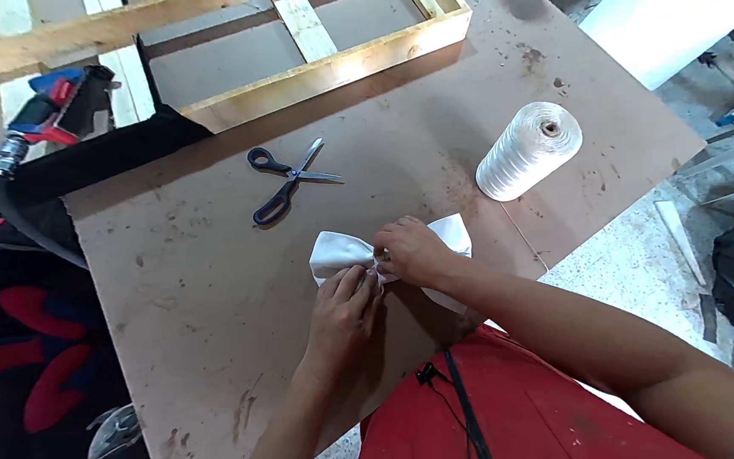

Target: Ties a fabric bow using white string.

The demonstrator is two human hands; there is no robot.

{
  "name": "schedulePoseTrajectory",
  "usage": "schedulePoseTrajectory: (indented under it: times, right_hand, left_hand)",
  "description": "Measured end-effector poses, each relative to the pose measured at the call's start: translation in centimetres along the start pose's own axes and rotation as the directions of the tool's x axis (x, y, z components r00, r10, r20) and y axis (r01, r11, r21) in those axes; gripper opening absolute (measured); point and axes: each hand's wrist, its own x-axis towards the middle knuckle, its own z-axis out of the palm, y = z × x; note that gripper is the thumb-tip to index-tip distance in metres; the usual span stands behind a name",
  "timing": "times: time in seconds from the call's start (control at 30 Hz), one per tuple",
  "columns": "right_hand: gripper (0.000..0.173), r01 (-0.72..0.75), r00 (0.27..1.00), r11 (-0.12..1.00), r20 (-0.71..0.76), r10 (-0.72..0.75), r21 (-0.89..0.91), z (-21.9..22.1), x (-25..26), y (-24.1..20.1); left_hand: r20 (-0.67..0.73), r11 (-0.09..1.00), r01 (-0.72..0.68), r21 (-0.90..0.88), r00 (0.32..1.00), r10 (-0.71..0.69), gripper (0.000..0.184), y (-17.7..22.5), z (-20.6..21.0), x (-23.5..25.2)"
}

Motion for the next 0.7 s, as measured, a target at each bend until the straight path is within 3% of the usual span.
schedulePoseTrajectory:
  times: [0.17,0.37,0.47,0.53,0.7]
  right_hand:
    - [0.046,-0.134,0.966,0.990,0.215,0.140,-0.043,-1.7,1.7,-0.2]
    - [0.045,-0.177,0.952,0.981,0.238,0.191,-0.079,-1.5,2.1,-0.7]
    - [0.050,-0.100,0.987,0.995,0.125,0.102,-0.027,-1.7,0.4,0.6]
    - [0.054,-0.061,0.997,0.997,-0.039,0.063,0.037,-2.8,-1.4,1.8]
    - [0.039,-0.059,0.907,0.976,-0.396,0.141,0.212,-6.9,-8.5,5.1]
  left_hand:
    - [-0.118,0.999,0.036,0.038,0.993,-0.032,0.034,1.2,1.0,-1.6]
    - [-0.091,0.994,0.049,0.097,0.995,-0.040,0.032,1.6,1.4,-1.4]
    - [-0.152,0.993,0.064,0.101,0.987,-0.048,0.030,2.1,0.4,-0.4]
    - [-0.187,0.991,0.073,0.108,0.981,-0.052,0.029,2.8,-0.4,0.7]
    - [-0.183,0.994,0.052,0.099,0.983,-0.033,0.032,4.0,-0.1,2.8]
